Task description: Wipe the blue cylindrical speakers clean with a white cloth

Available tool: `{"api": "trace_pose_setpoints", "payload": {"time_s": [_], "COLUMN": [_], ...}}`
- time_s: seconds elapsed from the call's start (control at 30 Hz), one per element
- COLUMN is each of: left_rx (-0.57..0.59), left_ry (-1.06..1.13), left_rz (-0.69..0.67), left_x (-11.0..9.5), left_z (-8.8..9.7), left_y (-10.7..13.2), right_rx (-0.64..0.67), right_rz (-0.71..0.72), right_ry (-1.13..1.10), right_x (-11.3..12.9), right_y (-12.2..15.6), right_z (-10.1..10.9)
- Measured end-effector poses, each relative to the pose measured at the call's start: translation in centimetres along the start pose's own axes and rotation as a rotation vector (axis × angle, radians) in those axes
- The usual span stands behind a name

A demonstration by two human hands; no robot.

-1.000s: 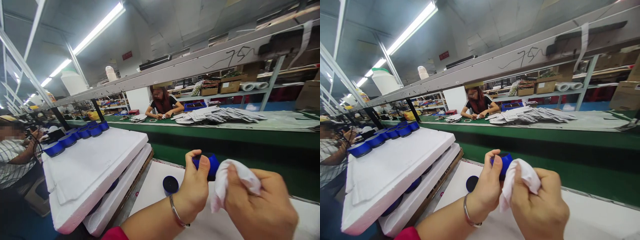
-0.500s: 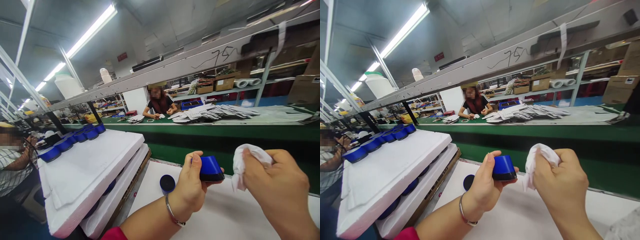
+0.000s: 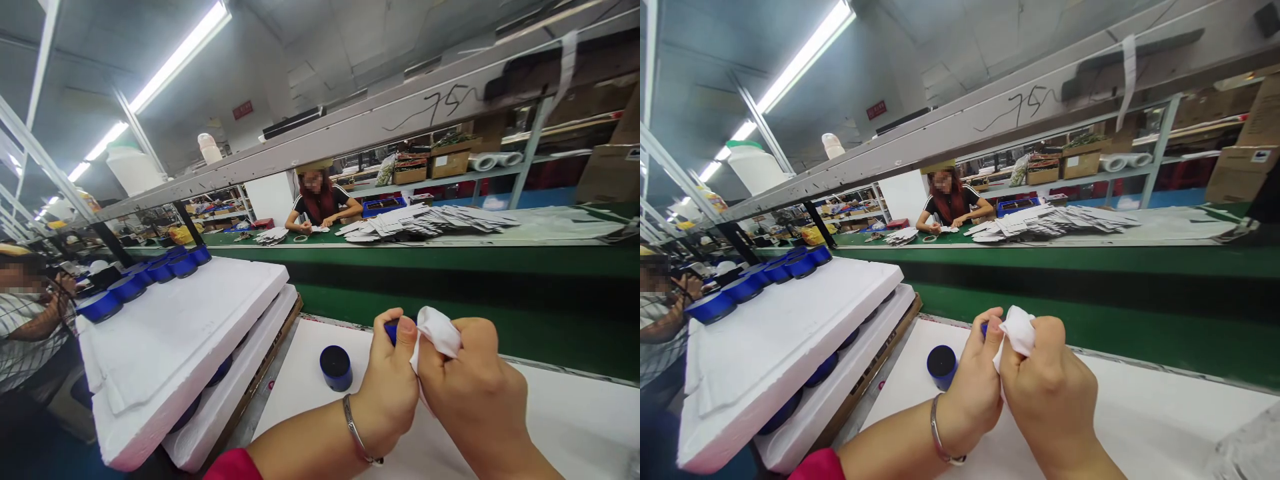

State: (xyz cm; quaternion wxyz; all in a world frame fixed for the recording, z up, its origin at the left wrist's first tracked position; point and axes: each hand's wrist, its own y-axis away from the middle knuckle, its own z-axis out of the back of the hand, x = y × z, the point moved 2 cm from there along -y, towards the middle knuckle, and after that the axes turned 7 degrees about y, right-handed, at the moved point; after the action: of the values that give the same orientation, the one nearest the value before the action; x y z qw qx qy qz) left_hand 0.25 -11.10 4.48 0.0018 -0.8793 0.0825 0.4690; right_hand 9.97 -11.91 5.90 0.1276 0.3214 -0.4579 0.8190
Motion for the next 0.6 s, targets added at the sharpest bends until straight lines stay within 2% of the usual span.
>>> {"api": "trace_pose_setpoints", "payload": {"time_s": [0.1, 0.23, 0.3, 0.43, 0.6], "left_rx": [-0.027, 0.129, 0.155, 0.077, 0.240], "left_ry": [-0.105, -0.041, 0.028, 0.136, 0.341], "left_rz": [-0.063, -0.094, -0.061, 0.006, 0.218], "left_x": [0.0, -0.2, -0.6, -1.8, -2.5], "left_z": [0.1, -0.5, -0.8, -0.6, -0.5], "left_y": [0.3, 1.2, 1.4, 0.5, -1.2], "right_rx": [0.052, 0.133, 0.168, 0.161, 0.133], "right_rz": [-0.093, -0.302, -0.385, -0.475, -0.529], "right_ry": [0.034, 0.031, -0.012, -0.094, -0.167], "right_x": [-1.3, -3.3, -3.7, -3.3, -2.9], "right_y": [-1.8, -4.3, -4.9, -5.1, -4.7], "right_z": [-0.3, 0.2, 0.5, 1.4, 2.0]}}
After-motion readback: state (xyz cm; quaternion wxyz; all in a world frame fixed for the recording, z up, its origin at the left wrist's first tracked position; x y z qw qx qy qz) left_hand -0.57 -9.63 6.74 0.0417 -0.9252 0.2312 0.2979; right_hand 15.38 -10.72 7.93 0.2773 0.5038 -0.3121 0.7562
